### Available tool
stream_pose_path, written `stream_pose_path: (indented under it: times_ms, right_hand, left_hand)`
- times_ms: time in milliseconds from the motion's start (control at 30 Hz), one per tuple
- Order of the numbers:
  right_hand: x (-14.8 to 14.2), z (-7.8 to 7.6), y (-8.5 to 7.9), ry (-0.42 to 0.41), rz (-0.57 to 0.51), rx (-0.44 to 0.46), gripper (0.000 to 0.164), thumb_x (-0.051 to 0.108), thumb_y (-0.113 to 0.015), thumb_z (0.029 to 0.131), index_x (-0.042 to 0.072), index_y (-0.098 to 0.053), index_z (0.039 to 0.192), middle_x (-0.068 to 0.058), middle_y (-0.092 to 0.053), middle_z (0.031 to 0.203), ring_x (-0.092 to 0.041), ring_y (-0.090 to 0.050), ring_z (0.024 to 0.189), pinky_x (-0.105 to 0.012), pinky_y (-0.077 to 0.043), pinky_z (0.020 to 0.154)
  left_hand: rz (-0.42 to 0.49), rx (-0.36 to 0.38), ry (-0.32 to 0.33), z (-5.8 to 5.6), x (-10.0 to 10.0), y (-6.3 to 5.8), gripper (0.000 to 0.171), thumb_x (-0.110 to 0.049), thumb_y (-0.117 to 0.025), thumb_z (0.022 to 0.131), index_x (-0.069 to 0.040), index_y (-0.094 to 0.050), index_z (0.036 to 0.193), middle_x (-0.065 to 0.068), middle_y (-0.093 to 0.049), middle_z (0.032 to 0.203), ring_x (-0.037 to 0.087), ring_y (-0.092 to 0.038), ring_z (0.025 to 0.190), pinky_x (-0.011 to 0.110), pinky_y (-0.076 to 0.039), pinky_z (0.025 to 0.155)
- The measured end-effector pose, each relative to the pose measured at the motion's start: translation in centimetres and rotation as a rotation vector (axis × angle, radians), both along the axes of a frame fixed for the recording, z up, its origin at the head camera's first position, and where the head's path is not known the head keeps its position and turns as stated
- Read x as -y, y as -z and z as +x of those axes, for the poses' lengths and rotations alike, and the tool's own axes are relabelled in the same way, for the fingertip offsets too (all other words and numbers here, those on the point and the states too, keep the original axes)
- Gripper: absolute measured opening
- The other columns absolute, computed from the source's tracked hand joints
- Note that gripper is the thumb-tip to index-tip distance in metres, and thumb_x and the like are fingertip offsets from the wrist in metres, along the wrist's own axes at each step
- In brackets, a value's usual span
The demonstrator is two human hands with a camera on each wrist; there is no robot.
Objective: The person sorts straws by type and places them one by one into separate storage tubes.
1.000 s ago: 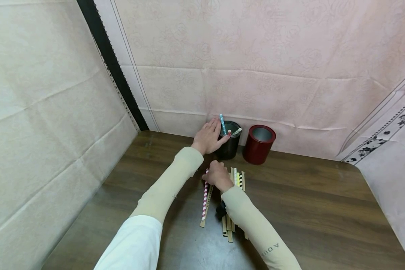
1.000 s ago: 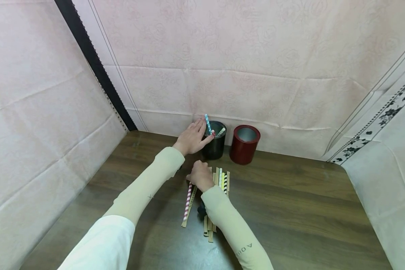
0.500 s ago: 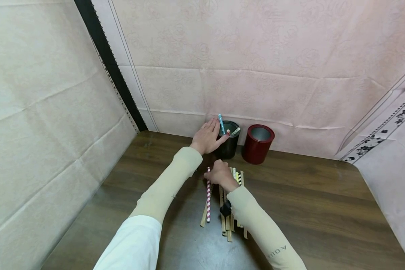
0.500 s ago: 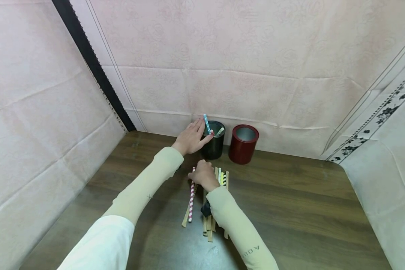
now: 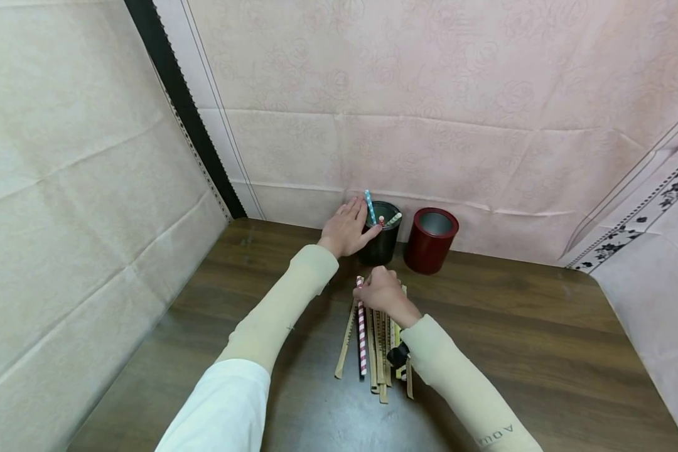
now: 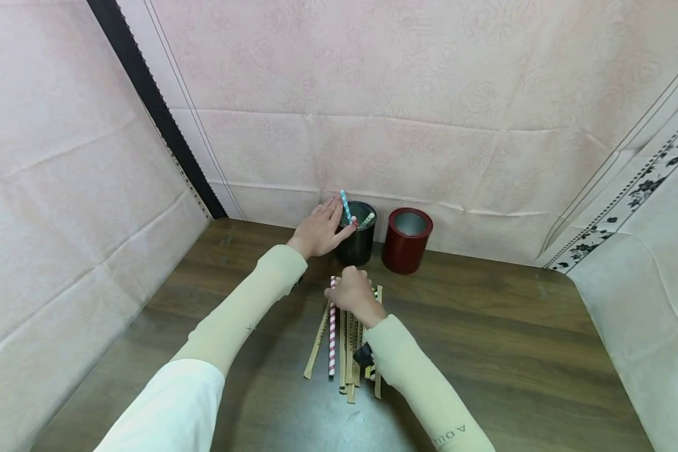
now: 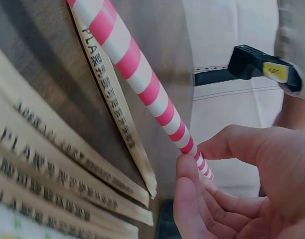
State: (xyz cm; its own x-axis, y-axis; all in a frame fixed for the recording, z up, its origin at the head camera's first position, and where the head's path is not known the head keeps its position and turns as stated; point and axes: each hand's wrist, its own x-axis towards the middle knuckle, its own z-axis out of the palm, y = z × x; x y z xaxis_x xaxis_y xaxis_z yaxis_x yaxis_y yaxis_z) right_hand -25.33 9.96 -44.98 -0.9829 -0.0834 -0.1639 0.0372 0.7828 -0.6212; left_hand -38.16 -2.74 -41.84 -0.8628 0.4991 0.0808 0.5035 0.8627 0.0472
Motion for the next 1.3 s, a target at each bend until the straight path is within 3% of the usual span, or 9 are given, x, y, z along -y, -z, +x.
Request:
stream_pose_path:
  times_ms: [167,500,767,1167,1300]
  right_hand:
    - [-1.3,0.8,-1.1,-0.012,0.015,-0.04,0.046,0.023,-0.074,0.096,0.013,-0.064,0.052,0.003,-0.055,0.049,-0.018,-0.057,0.063,-0.043,-0.05,0.075]
    - [-4.2,1.7,-3.3,-0.057,0.023,-0.148,0.036,0.02,-0.072,0.096,0.009,-0.073,0.061,0.003,-0.059,0.053,-0.012,-0.053,0.055,-0.026,-0.042,0.055]
    - [-6.6,2.3,-4.7,-0.05,-0.017,-0.249,0.016,0.018,-0.074,0.094,0.004,-0.08,0.089,-0.006,-0.077,0.078,-0.012,-0.065,0.065,-0.026,-0.054,0.059]
    - [-8.9,2.6,-8.8,0.009,0.006,-0.467,0.015,0.019,-0.074,0.094,0.005,-0.076,0.094,-0.009,-0.08,0.085,-0.017,-0.075,0.072,-0.038,-0.062,0.07]
    - [-9.3,2.4,-10.6,0.029,-0.01,-0.544,0.014,0.017,-0.073,0.096,0.003,-0.075,0.095,-0.014,-0.081,0.087,-0.023,-0.078,0.074,-0.037,-0.064,0.067]
  left_hand:
    - [-0.003,0.008,0.004,-0.1,0.0,0.0,0.09,-0.068,-0.014,0.109,-0.002,-0.003,0.169,0.013,-0.006,0.179,0.026,-0.004,0.168,0.04,-0.011,0.137]
    - [0.014,-0.017,0.006,0.0,0.2,0.0,0.088,-0.066,-0.02,0.11,0.0,-0.009,0.169,0.015,-0.01,0.179,0.028,-0.008,0.168,0.04,-0.013,0.136]
    - [0.007,-0.008,0.001,-0.2,0.2,0.1,0.089,-0.067,-0.018,0.11,-0.001,-0.008,0.169,0.014,-0.01,0.179,0.027,-0.008,0.168,0.04,-0.012,0.137]
    - [-0.008,-0.002,0.002,-0.3,0.1,0.2,0.089,-0.067,-0.017,0.11,-0.002,-0.007,0.17,0.014,-0.008,0.179,0.026,-0.006,0.168,0.038,-0.011,0.137]
    - [0.001,-0.005,0.003,-0.2,0.1,0.1,0.089,-0.067,-0.017,0.11,-0.002,-0.008,0.169,0.014,-0.01,0.179,0.026,-0.008,0.168,0.038,-0.012,0.137]
